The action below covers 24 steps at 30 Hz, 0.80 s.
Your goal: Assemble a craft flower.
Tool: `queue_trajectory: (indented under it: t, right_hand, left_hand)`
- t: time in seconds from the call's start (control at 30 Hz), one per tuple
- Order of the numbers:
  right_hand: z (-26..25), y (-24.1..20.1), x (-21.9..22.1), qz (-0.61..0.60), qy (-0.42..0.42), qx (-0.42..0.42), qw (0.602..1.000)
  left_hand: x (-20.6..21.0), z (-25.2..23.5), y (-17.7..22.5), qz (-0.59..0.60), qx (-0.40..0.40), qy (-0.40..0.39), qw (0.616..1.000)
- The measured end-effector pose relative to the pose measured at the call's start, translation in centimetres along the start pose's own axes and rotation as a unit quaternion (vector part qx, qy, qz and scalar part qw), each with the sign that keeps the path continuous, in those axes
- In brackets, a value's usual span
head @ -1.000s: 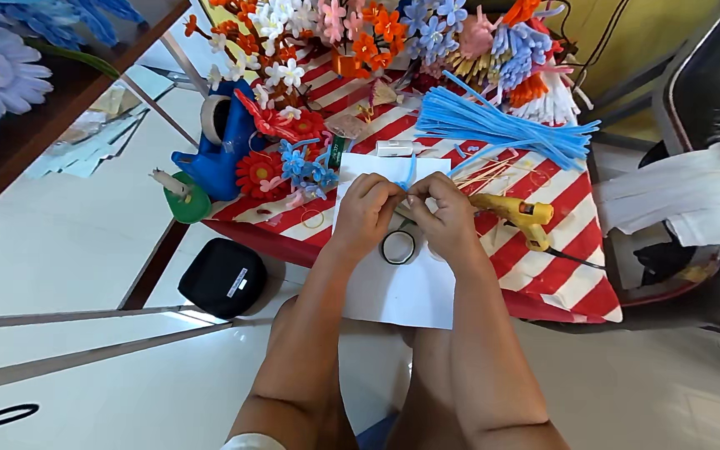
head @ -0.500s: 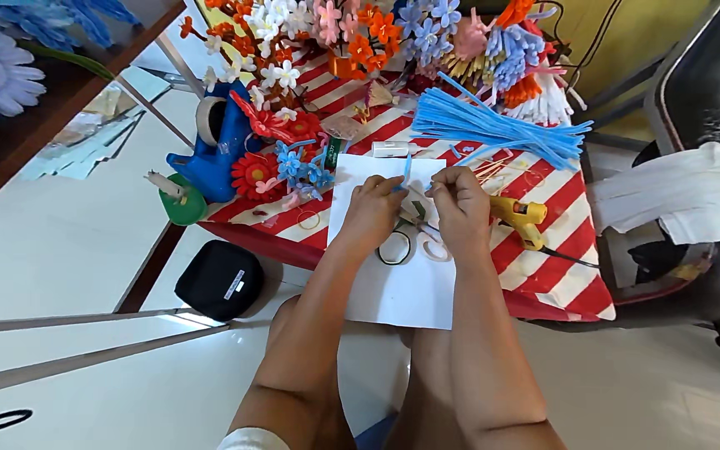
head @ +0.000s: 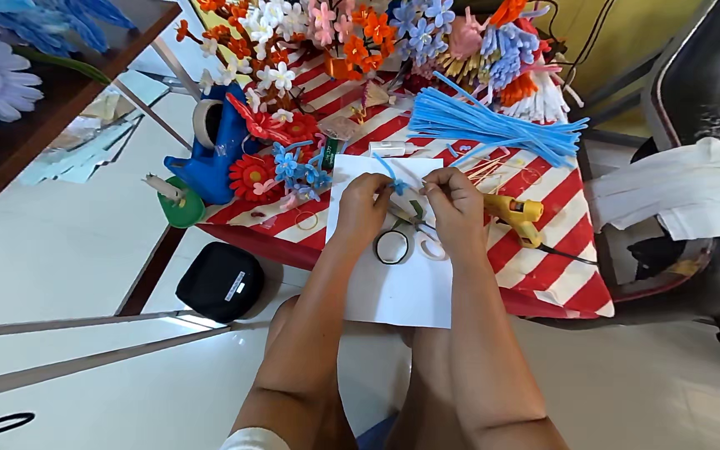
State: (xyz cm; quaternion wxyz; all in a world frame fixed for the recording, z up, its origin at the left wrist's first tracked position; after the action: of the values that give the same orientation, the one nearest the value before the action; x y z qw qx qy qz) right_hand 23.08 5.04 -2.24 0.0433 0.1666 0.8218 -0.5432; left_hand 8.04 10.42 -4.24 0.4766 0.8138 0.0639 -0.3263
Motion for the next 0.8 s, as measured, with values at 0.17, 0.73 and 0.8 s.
queue_trajectory:
  t: [0.17,0.73,0.8]
  right_hand:
    - [0.1,-1.4,1.0,-0.034,-0.038,-0.032,0.998]
    - [0.0,-2.0,2.8,-0.085,-0.030,-0.054,0.994]
    - [-0.1,-1.8,2.8,-0.081,-0.028,-0.041,0.995]
  left_hand:
    - [-1.7,2.3,0.5,0.261,0.001,0.106,0.960]
    - [-1.4,2.9,0.6,0.382,0.038,0.125,0.915]
    - [-1.5,3.0,0.5,0.380,0.037,0.125,0.916]
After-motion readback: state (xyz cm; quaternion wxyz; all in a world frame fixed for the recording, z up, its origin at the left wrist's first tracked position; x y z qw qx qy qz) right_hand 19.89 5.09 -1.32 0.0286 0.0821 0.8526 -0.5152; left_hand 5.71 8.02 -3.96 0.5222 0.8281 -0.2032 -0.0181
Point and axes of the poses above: each hand's wrist, its own z-axis away from the middle knuckle, its own x-axis out of the palm, y = z × x, the point moved 8 cm from there along -z, towards the middle knuckle, and after that the axes turned 10 degrees about -y, right-handed, at the moved point
